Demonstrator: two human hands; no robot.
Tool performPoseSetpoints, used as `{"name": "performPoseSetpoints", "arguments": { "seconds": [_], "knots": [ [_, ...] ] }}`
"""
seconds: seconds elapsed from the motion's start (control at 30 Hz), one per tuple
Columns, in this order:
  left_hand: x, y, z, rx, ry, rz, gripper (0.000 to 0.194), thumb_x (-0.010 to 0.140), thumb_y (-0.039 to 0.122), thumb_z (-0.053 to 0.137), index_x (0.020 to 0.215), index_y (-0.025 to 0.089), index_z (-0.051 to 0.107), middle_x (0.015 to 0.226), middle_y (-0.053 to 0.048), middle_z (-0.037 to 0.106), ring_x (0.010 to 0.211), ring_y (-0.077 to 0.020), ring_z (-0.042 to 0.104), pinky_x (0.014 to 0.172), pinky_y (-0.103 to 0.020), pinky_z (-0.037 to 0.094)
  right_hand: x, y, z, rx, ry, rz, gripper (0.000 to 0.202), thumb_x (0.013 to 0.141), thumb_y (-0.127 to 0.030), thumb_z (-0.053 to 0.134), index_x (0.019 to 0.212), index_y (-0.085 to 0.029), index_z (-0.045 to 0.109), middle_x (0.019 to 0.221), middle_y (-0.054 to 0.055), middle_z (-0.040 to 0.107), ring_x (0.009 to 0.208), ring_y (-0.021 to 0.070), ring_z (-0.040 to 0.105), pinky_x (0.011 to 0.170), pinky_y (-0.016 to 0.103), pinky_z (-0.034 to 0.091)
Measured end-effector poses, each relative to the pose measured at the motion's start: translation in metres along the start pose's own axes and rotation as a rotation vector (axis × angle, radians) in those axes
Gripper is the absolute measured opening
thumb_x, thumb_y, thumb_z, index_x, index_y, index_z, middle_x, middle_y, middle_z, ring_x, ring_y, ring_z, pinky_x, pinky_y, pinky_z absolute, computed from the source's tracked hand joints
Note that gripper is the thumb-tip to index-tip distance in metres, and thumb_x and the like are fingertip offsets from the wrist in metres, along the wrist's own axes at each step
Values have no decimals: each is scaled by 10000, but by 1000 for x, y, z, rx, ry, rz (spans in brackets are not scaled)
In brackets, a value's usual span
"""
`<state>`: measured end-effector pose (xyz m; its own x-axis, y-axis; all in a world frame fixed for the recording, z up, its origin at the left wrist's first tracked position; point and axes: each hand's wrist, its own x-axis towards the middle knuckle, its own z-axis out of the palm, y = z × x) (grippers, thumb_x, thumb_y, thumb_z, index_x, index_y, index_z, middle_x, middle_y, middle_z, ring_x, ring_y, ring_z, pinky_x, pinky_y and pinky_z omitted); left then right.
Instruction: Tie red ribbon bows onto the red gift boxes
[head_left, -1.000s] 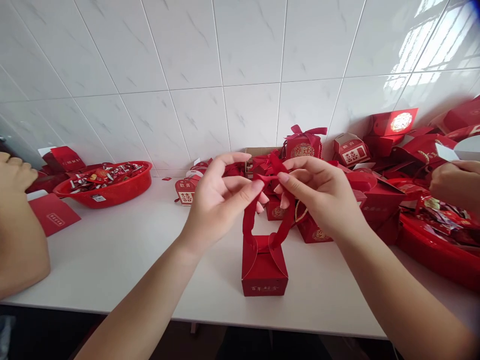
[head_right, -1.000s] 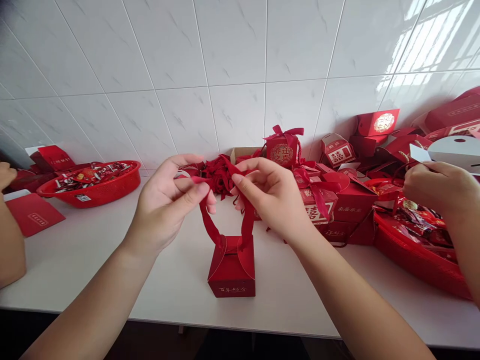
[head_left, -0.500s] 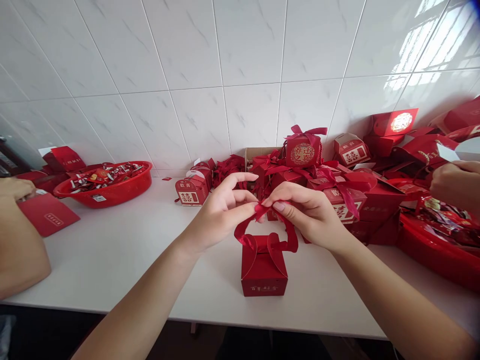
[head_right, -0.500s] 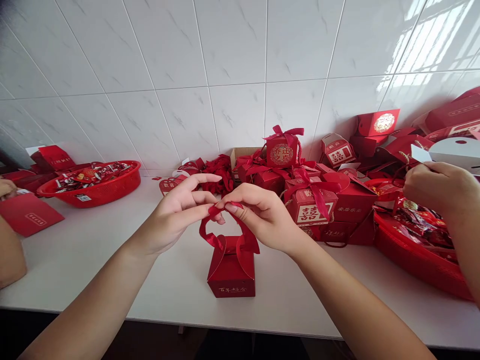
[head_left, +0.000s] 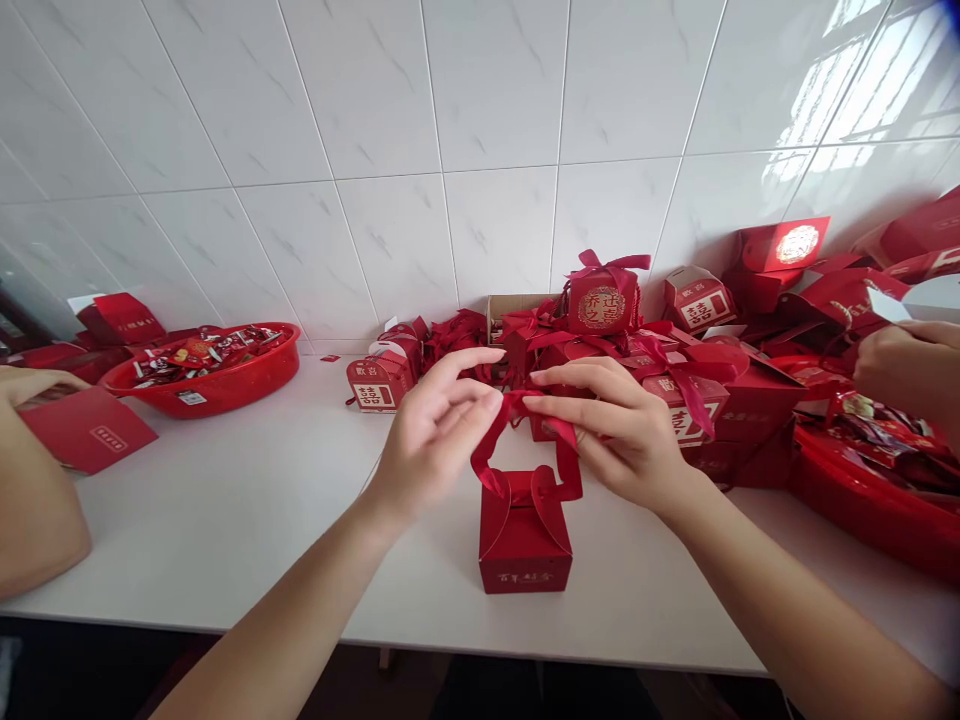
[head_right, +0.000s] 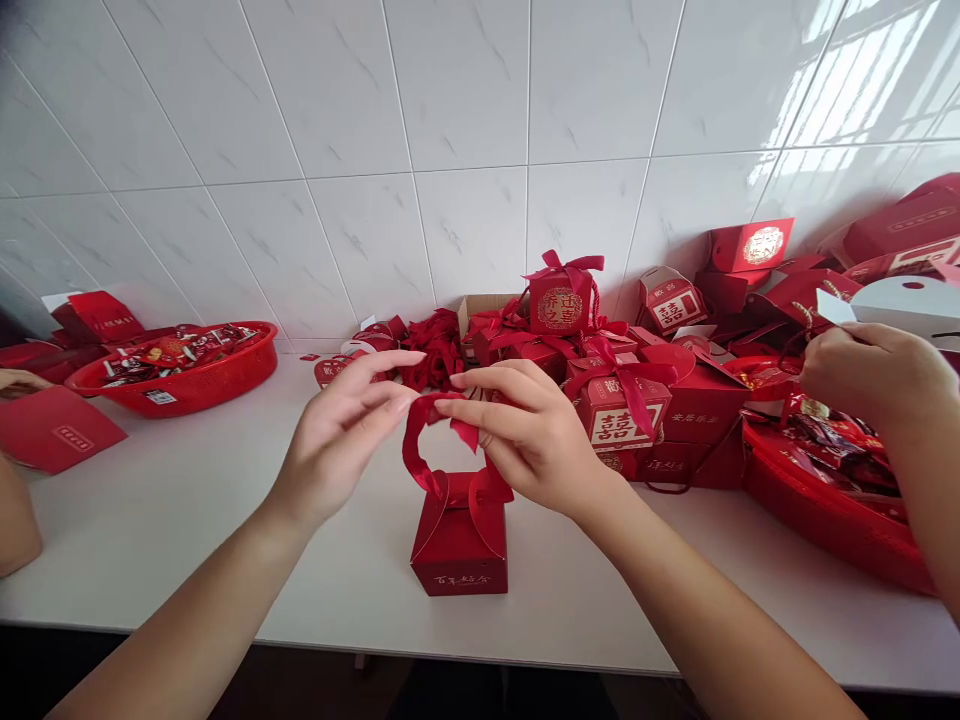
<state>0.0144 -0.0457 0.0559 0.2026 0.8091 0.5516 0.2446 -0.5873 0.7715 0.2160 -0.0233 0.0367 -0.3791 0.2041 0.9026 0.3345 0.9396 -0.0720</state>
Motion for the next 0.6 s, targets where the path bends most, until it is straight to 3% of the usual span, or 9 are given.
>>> {"name": "performPoseSetpoints", "arguments": {
  "seconds": [0.1, 0.17, 0.3, 0.43, 0.6],
  "knots": [
    [-9, -9, -2, 389, 229, 332, 354, 834, 176, 614, 1182, 226, 576, 834, -3, 665, 753, -139, 608, 764, -280, 493, -17, -8, -5, 13, 144, 235, 282, 874, -94, 538, 1068, -228, 693, 1048, 80, 672, 942, 207, 628, 794, 360, 520],
    [-15, -18, -11, 530, 325, 403, 342, 801, 165, 648, 1133, 228, 598, 752, 24, 619, 690, -126, 590, 752, -270, 501, -37, -13, -11, 8, 220, 404, 250, 876, -119, 561, 1051, -240, 692, 980, 58, 686, 870, 189, 642, 735, 324, 517],
    [-37, -41, -38, 679, 373, 144, 296, 816, 239, 624, 1108, 232, 572, 672, 49, 452, 613, -113, 492, 676, -234, 484, -91, -13, -25, -47, 274, 680, 142, 872, -210, 599, 972, -253, 691, 934, 38, 706, 824, 192, 651, 729, 314, 508],
    [-69, -69, -63, 769, 354, -102, 244, 842, 301, 551, 1074, 225, 548, 684, 46, 405, 580, -108, 444, 584, -205, 429, -143, -7, -40, -175, 167, 941, 159, 858, -345, 597, 919, -223, 679, 886, 63, 720, 742, 215, 657, 665, 321, 501],
    [-98, -100, -77, 787, 241, -273, 200, 839, 303, 508, 1011, 215, 558, 680, 45, 396, 544, -94, 409, 522, -181, 395, -176, -3, -51, -309, 35, 1064, 252, 807, -428, 575, 834, -206, 689, 775, 74, 719, 693, 238, 658, 571, 313, 478]
  ]
}}
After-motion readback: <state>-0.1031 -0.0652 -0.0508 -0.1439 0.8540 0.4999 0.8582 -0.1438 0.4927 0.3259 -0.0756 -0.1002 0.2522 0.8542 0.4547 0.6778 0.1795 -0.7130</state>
